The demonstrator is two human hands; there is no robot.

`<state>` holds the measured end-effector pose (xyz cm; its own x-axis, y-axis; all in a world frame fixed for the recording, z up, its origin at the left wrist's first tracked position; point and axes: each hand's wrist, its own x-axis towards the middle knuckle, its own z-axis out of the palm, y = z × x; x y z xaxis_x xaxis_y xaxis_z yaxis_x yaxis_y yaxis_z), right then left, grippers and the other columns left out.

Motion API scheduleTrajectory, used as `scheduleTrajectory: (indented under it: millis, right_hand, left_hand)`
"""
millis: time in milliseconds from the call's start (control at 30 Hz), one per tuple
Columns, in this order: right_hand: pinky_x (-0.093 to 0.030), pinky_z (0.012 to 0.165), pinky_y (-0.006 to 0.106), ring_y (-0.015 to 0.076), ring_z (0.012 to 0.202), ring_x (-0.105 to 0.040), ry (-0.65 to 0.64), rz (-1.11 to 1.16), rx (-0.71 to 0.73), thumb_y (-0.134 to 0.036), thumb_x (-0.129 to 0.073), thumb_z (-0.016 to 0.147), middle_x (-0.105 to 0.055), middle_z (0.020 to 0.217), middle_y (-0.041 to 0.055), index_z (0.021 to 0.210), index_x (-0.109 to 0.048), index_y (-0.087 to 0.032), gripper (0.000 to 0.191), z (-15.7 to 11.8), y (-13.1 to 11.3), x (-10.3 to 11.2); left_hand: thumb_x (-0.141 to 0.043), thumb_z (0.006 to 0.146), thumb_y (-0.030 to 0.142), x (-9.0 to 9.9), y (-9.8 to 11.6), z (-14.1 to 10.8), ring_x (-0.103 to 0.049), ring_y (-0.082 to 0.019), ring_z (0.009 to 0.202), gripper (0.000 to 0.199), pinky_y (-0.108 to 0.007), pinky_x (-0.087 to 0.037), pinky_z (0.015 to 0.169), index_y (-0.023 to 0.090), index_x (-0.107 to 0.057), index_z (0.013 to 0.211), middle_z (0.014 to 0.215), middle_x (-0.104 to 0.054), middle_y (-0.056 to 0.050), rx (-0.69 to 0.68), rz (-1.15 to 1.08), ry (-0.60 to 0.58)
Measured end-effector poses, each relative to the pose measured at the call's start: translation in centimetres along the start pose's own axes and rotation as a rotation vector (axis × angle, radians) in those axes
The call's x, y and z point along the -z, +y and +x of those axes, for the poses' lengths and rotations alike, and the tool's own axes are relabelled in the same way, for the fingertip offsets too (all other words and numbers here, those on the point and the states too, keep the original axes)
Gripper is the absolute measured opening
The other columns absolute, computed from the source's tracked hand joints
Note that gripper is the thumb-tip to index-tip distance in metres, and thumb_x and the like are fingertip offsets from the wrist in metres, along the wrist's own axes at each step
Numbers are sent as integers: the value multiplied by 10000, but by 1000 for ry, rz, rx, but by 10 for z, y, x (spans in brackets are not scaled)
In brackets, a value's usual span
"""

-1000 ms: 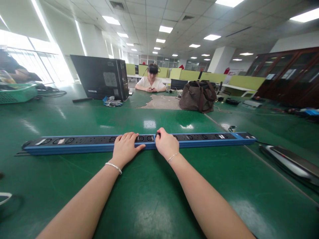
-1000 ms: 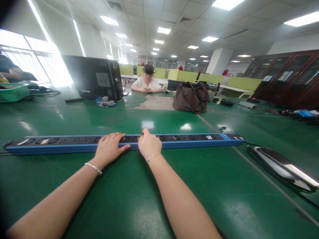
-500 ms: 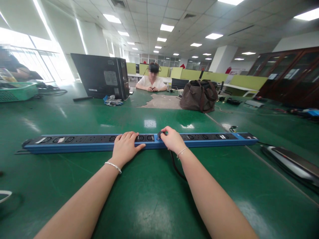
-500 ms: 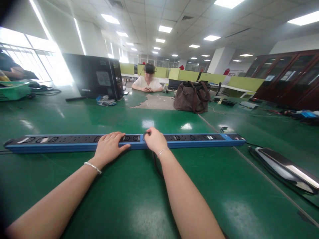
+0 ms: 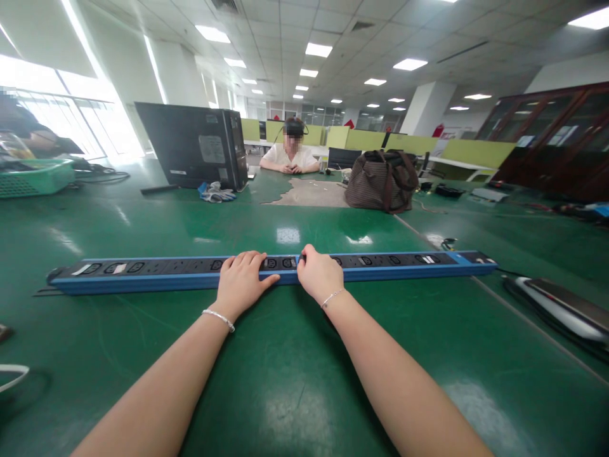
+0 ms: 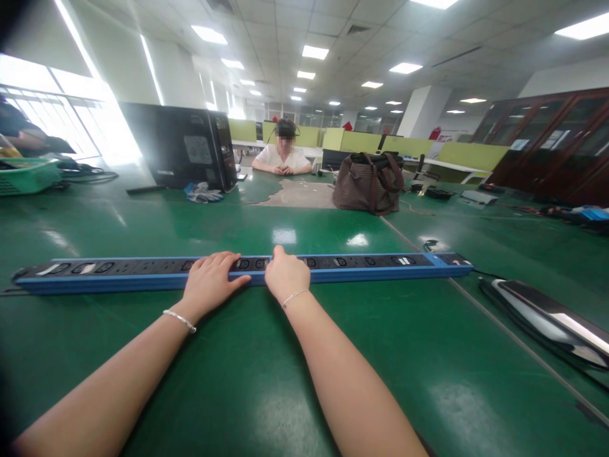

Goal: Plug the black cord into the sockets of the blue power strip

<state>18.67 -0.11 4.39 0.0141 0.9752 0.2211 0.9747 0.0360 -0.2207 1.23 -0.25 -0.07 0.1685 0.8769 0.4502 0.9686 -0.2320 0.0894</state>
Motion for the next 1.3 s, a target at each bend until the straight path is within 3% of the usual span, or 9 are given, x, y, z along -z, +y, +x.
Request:
scheduleTrajectory:
  millis: [233,667,800,933,1000,1133,1233,1300]
  right_hand:
    - [-451,708,343,228,817,-634,-32,79,11,-340,-419,825,-677,874,55,1047,-571,-285,274,5,7,-5]
    - [-454,704,325,215,809,-634,-24,112,-23,-338,-416,825,-675,878,43,1056,-573,-285,285,4,4,-7]
    - [-454,754,331,212,864,-624,-70,103,31,-367,-420,838,-677,931,54,1069,-591,-266,304,10,7,-3]
    - [-432,851,309,184,985,-589,-142,213,183,-484,-338,883,-657,1073,18,1134,-592,-296,404,12,25,0]
    - [-412,892,301,168,1024,-566,-68,231,212,-441,-287,912,-633,1133,3,1186,-568,-302,416,8,42,-1]
    - [-362,965,345,195,1077,-499,246,154,232,-295,-333,892,-599,1123,82,1169,-571,-180,383,-12,84,-12]
    - [-336,998,395,221,1130,-448,288,159,282,-246,-432,820,-541,1192,109,1158,-557,-160,371,-33,103,-21]
    - [-321,1016,413,230,1172,-410,311,204,222,-208,-457,771,-496,1239,120,1179,-526,-151,418,-48,101,-27]
  left_hand:
    - [-477,795,550,-1,0,0,-464,-259,1166,521,-436,-283,994,214,-535,1190,1234,-568,-91,2,-4,5]
    - [-459,805,545,-1,0,-1,-463,-257,1172,517,-428,-285,997,219,-528,1200,1246,-563,-93,-4,-3,19]
    - [-447,811,540,0,0,-1,-470,-258,1169,518,-421,-294,989,212,-527,1205,1239,-568,-98,-6,-4,13]
    - [-437,812,556,-1,-1,-1,-472,-258,1167,533,-425,-295,985,211,-528,1208,1236,-571,-100,-12,-4,5]
    - [-399,831,562,-1,-2,0,-466,-253,1174,528,-429,-290,990,214,-531,1205,1245,-568,-97,-12,-3,5]
    - [-265,891,533,0,-2,1,-465,-234,1181,516,-435,-292,991,219,-548,1187,1259,-565,-79,5,-8,-16]
    - [-248,894,537,0,1,1,-458,-242,1190,543,-440,-289,999,198,-554,1187,1265,-561,-83,15,3,-12]
    - [-250,892,539,-1,3,1,-446,-252,1204,554,-439,-289,1002,184,-554,1190,1268,-557,-88,20,13,-6]
